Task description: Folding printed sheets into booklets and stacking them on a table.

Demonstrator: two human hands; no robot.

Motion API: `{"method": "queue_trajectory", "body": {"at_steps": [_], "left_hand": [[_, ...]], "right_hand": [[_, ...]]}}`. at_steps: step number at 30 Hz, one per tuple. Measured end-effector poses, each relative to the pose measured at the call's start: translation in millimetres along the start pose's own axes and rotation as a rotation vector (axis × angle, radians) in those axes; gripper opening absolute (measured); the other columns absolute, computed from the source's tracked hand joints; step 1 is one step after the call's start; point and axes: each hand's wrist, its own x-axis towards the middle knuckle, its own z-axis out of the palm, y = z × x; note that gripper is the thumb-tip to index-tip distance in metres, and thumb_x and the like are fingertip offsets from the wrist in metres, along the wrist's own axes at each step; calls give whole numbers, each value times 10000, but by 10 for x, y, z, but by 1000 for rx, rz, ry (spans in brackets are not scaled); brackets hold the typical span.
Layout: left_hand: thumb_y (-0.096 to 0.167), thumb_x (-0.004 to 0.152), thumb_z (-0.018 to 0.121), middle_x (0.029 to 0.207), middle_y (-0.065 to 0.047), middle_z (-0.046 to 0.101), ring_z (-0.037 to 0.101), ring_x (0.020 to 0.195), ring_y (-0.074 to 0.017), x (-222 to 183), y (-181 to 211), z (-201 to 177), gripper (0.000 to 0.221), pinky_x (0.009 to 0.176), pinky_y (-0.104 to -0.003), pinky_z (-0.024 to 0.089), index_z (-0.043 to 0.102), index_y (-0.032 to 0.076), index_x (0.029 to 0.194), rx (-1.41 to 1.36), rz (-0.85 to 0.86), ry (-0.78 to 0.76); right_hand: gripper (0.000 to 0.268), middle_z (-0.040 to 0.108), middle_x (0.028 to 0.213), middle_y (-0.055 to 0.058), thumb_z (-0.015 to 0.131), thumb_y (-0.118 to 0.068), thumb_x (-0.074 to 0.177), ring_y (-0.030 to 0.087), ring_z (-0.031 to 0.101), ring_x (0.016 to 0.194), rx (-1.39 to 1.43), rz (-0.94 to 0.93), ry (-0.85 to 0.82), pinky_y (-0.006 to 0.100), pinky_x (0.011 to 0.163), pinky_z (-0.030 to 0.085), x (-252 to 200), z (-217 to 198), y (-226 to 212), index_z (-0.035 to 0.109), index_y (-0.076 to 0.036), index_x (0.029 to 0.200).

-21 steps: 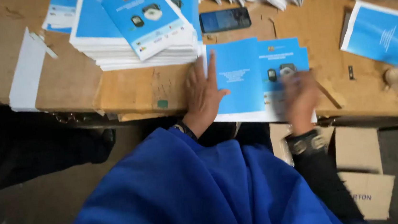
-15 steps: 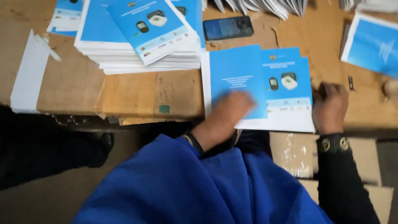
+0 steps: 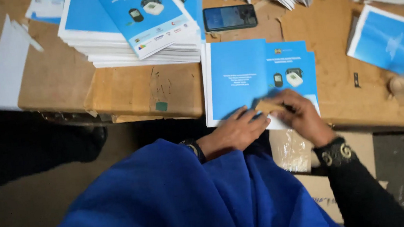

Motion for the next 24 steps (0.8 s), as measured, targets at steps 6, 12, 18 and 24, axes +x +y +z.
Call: {"method": "queue_trajectory", "body": {"at_steps": [6, 12, 18, 24], "left_hand": [[182, 1003, 474, 1178, -52, 605, 593, 1106, -283, 77, 57, -83, 251, 1008, -475, 474, 610, 105, 1200, -10, -99, 221], [199, 1029, 390, 1127, -16, 633, 627, 1036, -257, 55, 14, 143, 287, 1016, -432, 476, 617, 136, 1193, 104, -75, 387], [160, 1009, 408, 1193, -67, 630, 612, 1060, -335, -138, -88, 541, 253, 1034, -509, 418, 588, 147, 1186, 36, 25, 312], [264, 1049, 405, 1300, -41, 566, 523, 1215, -346, -54, -49, -95, 307, 1079, -494, 432, 576, 171, 1287, -359, -247, 94]], "right_hand": [[151, 611, 909, 179, 740, -136, 826, 447, 612, 946, -326, 113, -46, 528, 822, 483, 125, 42, 145, 706, -41, 938], [128, 581, 893, 227, 728, -9, 888, 482, 587, 938, -417, -160, 119, 536, 830, 474, 926, -5, 409, 618, 36, 936], [92, 652, 860, 199, 699, -34, 875, 411, 623, 885, -710, -123, 346, 508, 793, 489, 1580, -62, 1477, 719, -29, 964], [369, 644, 901, -45, 837, -175, 834, 147, 641, 852, -509, 288, 718, 294, 806, 499, 706, -807, 1994, 677, -320, 1134]]}}
